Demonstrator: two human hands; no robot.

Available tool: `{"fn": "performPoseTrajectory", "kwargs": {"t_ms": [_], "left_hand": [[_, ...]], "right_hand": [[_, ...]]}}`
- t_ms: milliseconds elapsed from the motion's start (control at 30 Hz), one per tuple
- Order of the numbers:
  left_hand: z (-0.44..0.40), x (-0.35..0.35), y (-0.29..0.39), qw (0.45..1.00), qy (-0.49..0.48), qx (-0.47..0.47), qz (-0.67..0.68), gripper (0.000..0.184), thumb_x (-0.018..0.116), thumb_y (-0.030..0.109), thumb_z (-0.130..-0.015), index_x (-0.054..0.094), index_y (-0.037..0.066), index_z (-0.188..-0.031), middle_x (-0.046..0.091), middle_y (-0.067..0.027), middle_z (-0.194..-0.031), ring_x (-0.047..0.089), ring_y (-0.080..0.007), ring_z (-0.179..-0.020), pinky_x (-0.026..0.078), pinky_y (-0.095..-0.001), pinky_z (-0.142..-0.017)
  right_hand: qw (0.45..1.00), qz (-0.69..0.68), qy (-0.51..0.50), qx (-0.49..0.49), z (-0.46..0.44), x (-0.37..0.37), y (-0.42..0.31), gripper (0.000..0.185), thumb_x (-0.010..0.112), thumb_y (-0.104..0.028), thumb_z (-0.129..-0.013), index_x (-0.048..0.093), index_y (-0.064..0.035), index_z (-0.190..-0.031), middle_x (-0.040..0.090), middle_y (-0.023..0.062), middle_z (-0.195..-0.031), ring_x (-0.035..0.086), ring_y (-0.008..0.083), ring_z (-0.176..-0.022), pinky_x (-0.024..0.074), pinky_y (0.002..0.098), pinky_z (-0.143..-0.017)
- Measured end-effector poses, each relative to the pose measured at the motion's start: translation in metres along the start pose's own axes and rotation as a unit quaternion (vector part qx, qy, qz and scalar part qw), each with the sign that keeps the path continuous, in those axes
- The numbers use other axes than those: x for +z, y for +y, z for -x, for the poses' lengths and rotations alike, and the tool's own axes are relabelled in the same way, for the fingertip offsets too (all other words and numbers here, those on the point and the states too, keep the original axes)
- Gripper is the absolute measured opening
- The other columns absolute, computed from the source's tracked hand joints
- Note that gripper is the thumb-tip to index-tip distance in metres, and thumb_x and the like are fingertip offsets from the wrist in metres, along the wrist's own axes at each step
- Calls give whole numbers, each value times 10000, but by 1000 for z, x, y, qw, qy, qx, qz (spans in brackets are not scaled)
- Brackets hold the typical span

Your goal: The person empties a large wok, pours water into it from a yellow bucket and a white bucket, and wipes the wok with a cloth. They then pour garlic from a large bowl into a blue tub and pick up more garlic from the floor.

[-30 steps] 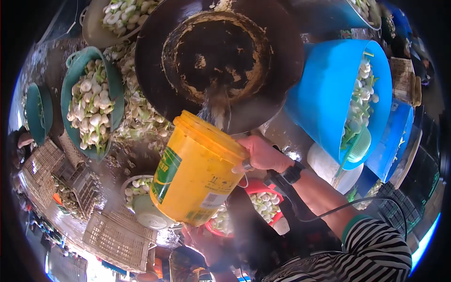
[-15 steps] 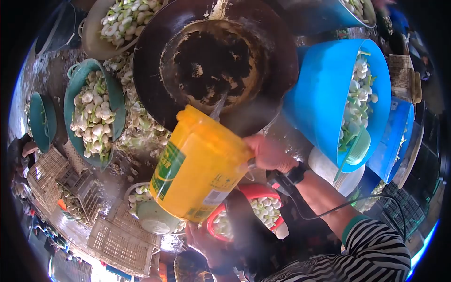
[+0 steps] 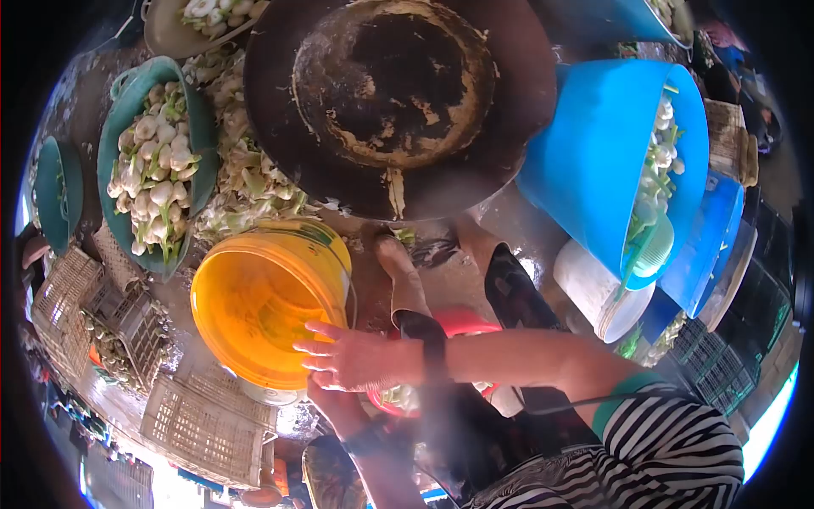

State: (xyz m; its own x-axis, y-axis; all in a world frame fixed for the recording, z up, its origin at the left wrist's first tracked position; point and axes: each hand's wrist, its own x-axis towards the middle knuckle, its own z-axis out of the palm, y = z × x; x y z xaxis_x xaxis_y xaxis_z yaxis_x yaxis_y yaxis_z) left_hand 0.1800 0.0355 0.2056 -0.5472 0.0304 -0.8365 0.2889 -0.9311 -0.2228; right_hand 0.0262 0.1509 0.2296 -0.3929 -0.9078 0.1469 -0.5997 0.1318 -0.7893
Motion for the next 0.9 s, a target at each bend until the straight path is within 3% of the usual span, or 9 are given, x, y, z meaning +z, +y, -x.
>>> {"fn": "performPoseTrajectory", "kwargs": {"t_ms": [167, 300, 333, 400, 433, 467, 600, 800, 900], "left_hand": [[-78, -5, 29, 942, 139, 215, -215, 403, 467, 172, -844, 432, -24, -1194, 493, -175, -1202, 474, -298, -1115, 400, -415, -947], [-136, -27, 61, 951, 96, 252, -153, 437, 454, 178, -814, 433, -45, -1189, 490, -204, -1211, 473, -356, -1121, 384, -476, -977], [-151, -46, 78, 947, 60, 265, -173, 453, 452, 251, -846, 434, -48, -1186, 491, -204, -1210, 477, -355, -1116, 383, -491, -972], [-157, -37, 78, 940, 63, 298, -152, 505, 459, 322, -862, 418, -48, -1204, 501, -194, -1198, 484, -336, -1105, 407, -464, -950], [-157, -33, 80, 935, 66, 316, -145, 533, 463, 357, -870, 410, -49, -1212, 506, -189, -1192, 487, -327, -1100, 418, -451, -939], [-163, -47, 91, 926, 35, 330, -182, 652, 407, 484, -874, 363, -48, -1248, 504, -192, -1193, 485, -334, -1103, 408, -452, -943], [-151, -3, 36, 950, 190, 228, -97, 687, 319, 554, -881, 295, 16, -1307, 441, -182, -1261, 455, -342, -1134, 382, -436, -956], [-191, -10, -25, 836, 74, 67, -539, 598, 438, 472, -872, 311, 51, -1277, 364, -160, -1319, 405, -291, -1175, 400, -476, -912], [-243, -32, -61, 856, 18, 48, -514, 435, 524, 308, -867, 398, 59, -1199, 509, -129, -1150, 528, -241, -1017, 468, -437, -820]], "right_hand": [[929, -177, 144, 293, 44, -18, 33, 438, 622, 21, -617, 559, -17, -1049, 546, 155, -1086, 518, 329, -1002, 421, 396, -865], [783, -197, 157, 569, 147, -46, 88, 308, 526, 55, -773, 531, 24, -1080, 610, 128, -1008, 591, 165, -906, 461, 272, -803], [791, -169, 216, 547, 184, -43, 106, 226, 582, -43, -777, 579, -19, -1002, 629, 147, -896, 626, 247, -805, 484, 305, -707], [787, -131, 109, 593, 241, -70, 129, 345, 461, 139, -729, 528, 50, -1055, 601, 87, -875, 544, 119, -756, 428, 251, -672], [767, -97, 183, 607, 264, -68, 135, 325, 531, 81, -731, 534, 32, -1051, 617, 114, -894, 582, 162, -796, 443, 265, -717], [774, 57, 79, 626, 265, -84, 136, 341, 598, -3, -730, 538, 6, -1065, 610, 160, -974, 597, 262, -882, 455, 319, -783], [766, 98, 14, 635, 291, -81, 173, 401, 599, -54, -706, 529, -37, -1101, 528, 191, -1130, 494, 338, -1056, 407, 402, -877], [860, 161, -20, 483, 257, -90, 229, 440, 597, -35, -664, 529, -69, -1098, 498, 148, -1182, 433, 329, -1130, 384, 444, -876], [846, 168, 78, 499, 283, -83, 255, 459, 626, -68, -669, 526, -75, -1117, 495, 148, -1196, 428, 315, -1149, 365, 444, -898]]}}
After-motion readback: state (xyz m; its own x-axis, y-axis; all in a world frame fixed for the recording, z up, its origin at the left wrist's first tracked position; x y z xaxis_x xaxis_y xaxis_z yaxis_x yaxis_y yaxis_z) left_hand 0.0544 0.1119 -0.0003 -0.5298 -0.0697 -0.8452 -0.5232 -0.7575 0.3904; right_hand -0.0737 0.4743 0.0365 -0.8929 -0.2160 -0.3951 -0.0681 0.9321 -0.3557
